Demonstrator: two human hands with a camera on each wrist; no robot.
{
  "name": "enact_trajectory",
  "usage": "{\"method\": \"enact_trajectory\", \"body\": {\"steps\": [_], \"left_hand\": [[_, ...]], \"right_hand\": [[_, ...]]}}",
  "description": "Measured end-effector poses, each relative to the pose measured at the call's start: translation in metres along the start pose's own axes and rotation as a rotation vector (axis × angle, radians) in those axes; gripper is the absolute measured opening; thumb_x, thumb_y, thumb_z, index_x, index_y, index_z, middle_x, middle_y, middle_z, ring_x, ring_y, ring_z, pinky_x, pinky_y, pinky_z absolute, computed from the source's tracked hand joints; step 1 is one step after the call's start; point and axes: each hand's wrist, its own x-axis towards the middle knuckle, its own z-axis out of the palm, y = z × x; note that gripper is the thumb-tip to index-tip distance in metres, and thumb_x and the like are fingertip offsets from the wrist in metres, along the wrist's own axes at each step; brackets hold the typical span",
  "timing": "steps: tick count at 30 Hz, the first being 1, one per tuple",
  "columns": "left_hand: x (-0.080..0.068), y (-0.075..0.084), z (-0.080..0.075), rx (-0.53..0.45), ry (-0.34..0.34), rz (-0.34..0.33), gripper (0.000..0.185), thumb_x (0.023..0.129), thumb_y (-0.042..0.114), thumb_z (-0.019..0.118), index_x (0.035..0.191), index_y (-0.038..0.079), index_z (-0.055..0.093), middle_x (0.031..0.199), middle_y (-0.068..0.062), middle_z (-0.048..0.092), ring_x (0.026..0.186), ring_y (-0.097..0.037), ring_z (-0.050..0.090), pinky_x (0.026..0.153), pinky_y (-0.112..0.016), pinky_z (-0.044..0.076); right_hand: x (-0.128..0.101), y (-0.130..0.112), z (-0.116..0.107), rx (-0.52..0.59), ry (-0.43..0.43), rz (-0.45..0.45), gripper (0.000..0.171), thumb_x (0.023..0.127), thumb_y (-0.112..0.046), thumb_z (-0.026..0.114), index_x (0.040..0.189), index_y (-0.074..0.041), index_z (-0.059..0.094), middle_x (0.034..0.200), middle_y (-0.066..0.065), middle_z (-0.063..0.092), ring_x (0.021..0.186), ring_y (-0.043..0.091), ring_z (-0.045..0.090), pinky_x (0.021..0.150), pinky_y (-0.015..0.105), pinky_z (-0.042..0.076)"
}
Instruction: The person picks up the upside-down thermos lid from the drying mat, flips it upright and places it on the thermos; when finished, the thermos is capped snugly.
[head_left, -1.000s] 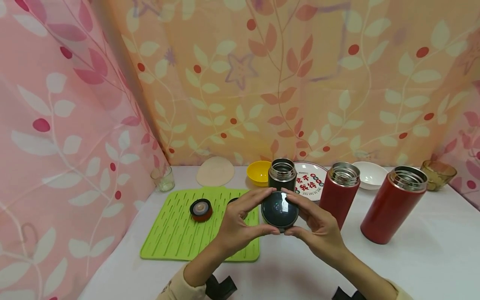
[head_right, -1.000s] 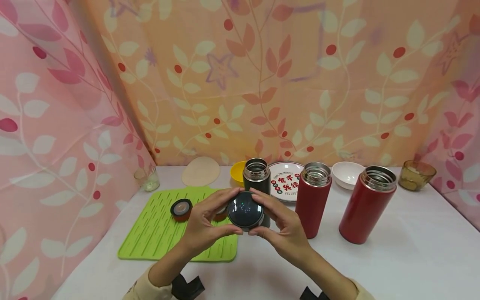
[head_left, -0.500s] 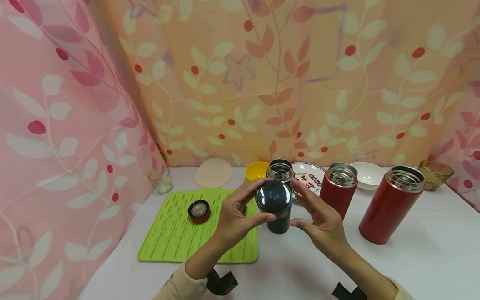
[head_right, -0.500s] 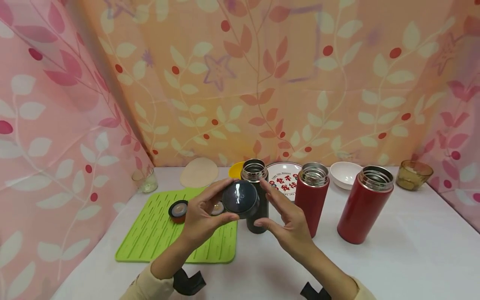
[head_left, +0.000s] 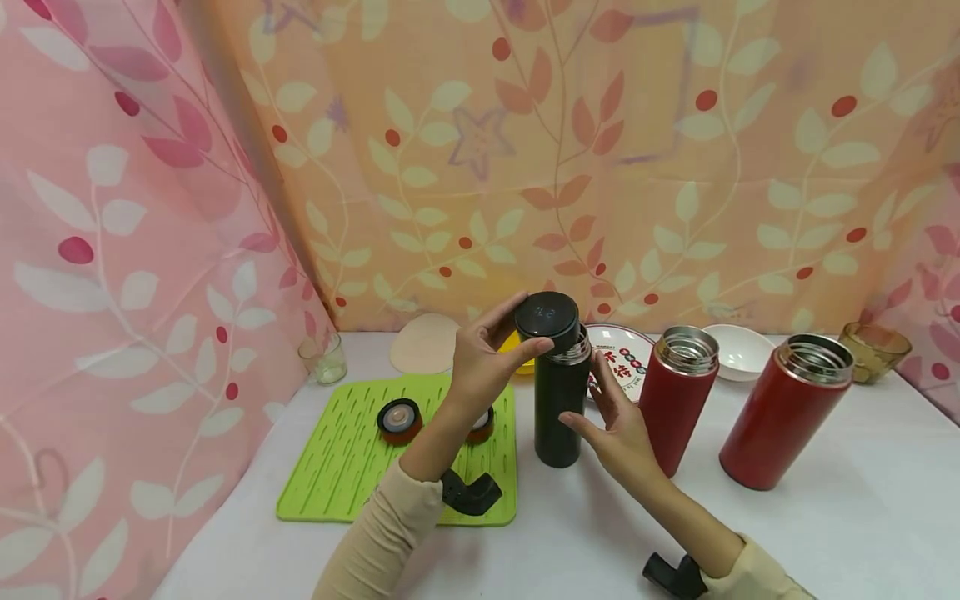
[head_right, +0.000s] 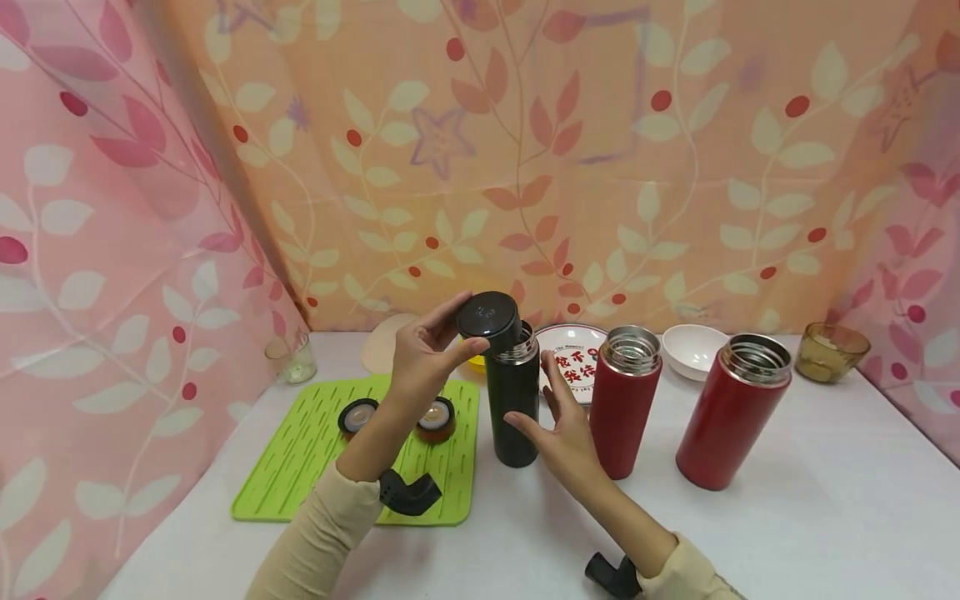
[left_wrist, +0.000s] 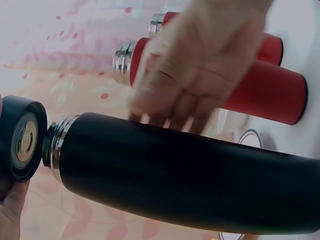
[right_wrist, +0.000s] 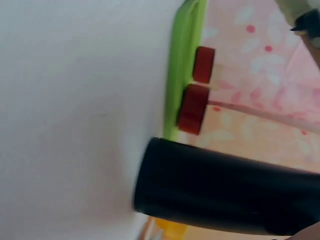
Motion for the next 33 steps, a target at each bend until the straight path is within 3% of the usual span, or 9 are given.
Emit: {"method": "enact_trajectory", "body": {"steps": [11, 17, 24, 33], "left_hand": [[0.013, -0.007, 0.006, -0.064, -0.084, -0.116, 0.058, 0.077, 0.008, 0.071, 0.131, 0.003, 0.05, 0.128, -0.014, 0.056, 0.117, -0.021, 0.056, 0.1, -0.027, 0.042], [0.015, -0.01, 0.007, -0.071, -0.097, -0.162, 0.056, 0.077, 0.011, 0.073, 0.129, 0.005, 0.053, 0.125, -0.012, 0.058, 0.115, -0.019, 0.057, 0.098, -0.025, 0.043], [0.014, -0.013, 0.009, -0.087, -0.112, -0.154, 0.057, 0.076, 0.021, 0.073, 0.128, 0.005, 0.054, 0.125, -0.012, 0.058, 0.114, -0.018, 0.057, 0.098, -0.024, 0.043], [0.013, -0.011, 0.008, -0.047, -0.107, -0.168, 0.056, 0.076, 0.02, 0.073, 0.128, 0.007, 0.054, 0.125, -0.01, 0.059, 0.114, -0.018, 0.057, 0.099, -0.028, 0.044]], "right_hand": [[0.013, 0.017, 0.009, 0.075, -0.023, 0.024, 0.093, 0.079, -0.02, 0.072, 0.147, -0.031, 0.01, 0.153, 0.0, 0.02, 0.139, 0.022, 0.024, 0.104, 0.031, 0.03], [0.016, 0.022, 0.011, 0.09, -0.029, 0.025, 0.093, 0.079, -0.019, 0.072, 0.147, -0.032, 0.01, 0.152, 0.002, 0.025, 0.137, 0.024, 0.028, 0.104, 0.033, 0.031], [0.016, 0.024, 0.011, 0.122, -0.021, -0.008, 0.091, 0.078, -0.018, 0.073, 0.145, -0.038, 0.015, 0.15, -0.001, 0.029, 0.136, 0.023, 0.032, 0.102, 0.029, 0.033], [0.016, 0.027, 0.012, 0.123, -0.013, -0.002, 0.09, 0.078, -0.017, 0.073, 0.146, -0.034, 0.016, 0.15, 0.002, 0.03, 0.134, 0.024, 0.035, 0.101, 0.029, 0.034]]}}
